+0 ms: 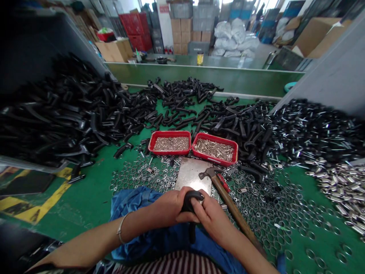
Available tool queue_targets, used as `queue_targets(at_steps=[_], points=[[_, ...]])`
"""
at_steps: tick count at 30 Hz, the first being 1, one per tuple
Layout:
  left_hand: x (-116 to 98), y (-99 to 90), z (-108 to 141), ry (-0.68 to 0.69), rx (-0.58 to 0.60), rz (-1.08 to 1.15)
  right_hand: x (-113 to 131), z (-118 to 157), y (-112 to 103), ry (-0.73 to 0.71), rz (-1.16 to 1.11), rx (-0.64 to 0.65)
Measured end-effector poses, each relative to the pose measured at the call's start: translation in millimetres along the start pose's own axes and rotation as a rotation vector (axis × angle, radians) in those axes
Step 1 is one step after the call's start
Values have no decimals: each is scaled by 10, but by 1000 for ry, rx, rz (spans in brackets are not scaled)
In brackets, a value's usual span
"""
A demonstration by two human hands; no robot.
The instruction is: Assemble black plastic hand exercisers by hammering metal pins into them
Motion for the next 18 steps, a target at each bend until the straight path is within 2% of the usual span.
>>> queue_targets(at_steps=[3,6,8,10,13,15,18], points=[[10,-46,-18,-3,28,-28,16,-6,18,13,69,15],[235,-146,-216,-71,79,-8,-128,-247,-91,54,217,15],[441,-218,-402,-142,92,-18,-268,-499,-272,65,340,-34],[598,-261,-579,-206,87,-64,-367,-742,-544,-3,416,-170],[639,-243,-780,-229,90,-193,-462,-996,-965,-74,600,-364],[580,-209,-865,-193,102,-286,-525,-1122,-1164,-32,785,-390],[531,-200,-914,-158,132,-346,-626,-1286,-1334,47,958,-339]])
Point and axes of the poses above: each hand's wrist, its own z-axis away from the middle knuckle, its own y-axis out of the palm, x = y × z, the point moved 5 cm from there along -z, towards the middle knuckle, and after that the axes turned 8 degrees about x, right-handed, at the moved point
